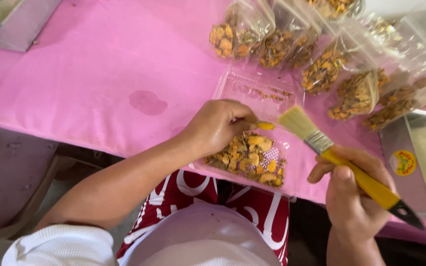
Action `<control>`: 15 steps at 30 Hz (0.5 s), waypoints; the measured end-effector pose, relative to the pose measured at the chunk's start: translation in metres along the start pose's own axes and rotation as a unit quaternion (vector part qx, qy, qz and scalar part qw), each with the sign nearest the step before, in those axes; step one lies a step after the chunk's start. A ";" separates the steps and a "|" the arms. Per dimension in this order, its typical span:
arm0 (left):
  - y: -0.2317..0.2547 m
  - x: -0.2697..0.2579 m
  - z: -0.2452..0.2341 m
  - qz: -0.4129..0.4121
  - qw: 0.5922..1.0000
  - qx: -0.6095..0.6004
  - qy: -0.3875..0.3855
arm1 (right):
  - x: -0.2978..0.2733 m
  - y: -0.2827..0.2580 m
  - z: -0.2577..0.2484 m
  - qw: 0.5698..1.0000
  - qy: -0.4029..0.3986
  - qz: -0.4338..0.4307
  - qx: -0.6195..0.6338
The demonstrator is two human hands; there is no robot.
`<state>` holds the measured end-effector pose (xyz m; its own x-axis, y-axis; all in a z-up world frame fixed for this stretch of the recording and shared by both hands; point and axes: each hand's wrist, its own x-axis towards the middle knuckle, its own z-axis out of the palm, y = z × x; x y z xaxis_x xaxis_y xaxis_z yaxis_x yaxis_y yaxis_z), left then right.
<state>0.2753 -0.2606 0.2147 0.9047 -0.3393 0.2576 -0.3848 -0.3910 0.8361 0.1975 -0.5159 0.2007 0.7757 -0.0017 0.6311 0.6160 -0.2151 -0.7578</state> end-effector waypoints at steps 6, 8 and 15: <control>0.000 -0.011 0.005 0.388 0.885 0.245 0.079 | 0.014 -0.011 -0.009 0.994 -0.018 0.078 -0.071; 0.006 -0.010 -0.003 0.435 0.849 0.287 0.084 | 0.018 -0.011 -0.012 0.994 0.049 0.097 -0.029; 0.019 -0.021 -0.016 0.521 0.794 0.308 0.062 | 0.017 0.000 -0.018 0.991 -0.036 0.110 0.071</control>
<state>0.2525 -0.2469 0.2329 0.0329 -0.6814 0.7312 -0.9181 -0.3097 -0.2472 0.2083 -0.5333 0.2143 0.8976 0.0378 0.4391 0.4407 -0.0787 -0.8942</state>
